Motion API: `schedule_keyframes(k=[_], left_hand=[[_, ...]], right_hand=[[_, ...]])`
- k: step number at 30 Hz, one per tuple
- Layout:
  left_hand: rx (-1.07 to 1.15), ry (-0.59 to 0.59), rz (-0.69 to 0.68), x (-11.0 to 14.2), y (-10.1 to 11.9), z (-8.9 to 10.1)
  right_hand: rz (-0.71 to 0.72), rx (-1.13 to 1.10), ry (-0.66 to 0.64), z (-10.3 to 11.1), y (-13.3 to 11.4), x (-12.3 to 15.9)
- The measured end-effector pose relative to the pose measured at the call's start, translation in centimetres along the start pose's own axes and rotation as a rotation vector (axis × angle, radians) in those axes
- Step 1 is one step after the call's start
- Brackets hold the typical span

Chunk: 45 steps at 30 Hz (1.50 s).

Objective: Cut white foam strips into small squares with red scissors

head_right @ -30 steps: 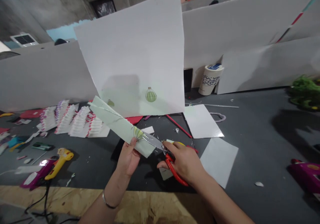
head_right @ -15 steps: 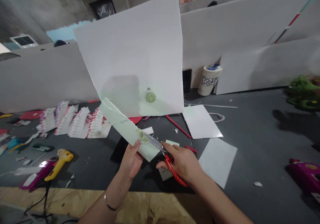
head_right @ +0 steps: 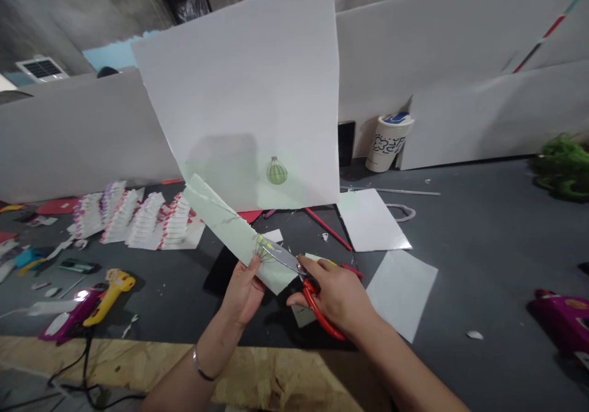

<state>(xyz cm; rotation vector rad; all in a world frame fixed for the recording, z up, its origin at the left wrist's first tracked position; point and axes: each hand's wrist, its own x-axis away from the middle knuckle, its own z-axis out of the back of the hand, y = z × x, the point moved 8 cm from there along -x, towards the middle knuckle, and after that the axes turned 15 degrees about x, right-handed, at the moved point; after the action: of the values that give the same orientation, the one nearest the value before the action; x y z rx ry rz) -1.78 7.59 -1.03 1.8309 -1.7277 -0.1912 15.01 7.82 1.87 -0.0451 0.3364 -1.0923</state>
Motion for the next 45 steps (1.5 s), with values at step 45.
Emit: schedule_keyframes(k=[45], left_hand=[[-0.088,0.007,0.055,0.8,-1.2,0.0]], right_hand=[[-0.040,-0.186,-0.125,-0.3,-1.4,0.1]])
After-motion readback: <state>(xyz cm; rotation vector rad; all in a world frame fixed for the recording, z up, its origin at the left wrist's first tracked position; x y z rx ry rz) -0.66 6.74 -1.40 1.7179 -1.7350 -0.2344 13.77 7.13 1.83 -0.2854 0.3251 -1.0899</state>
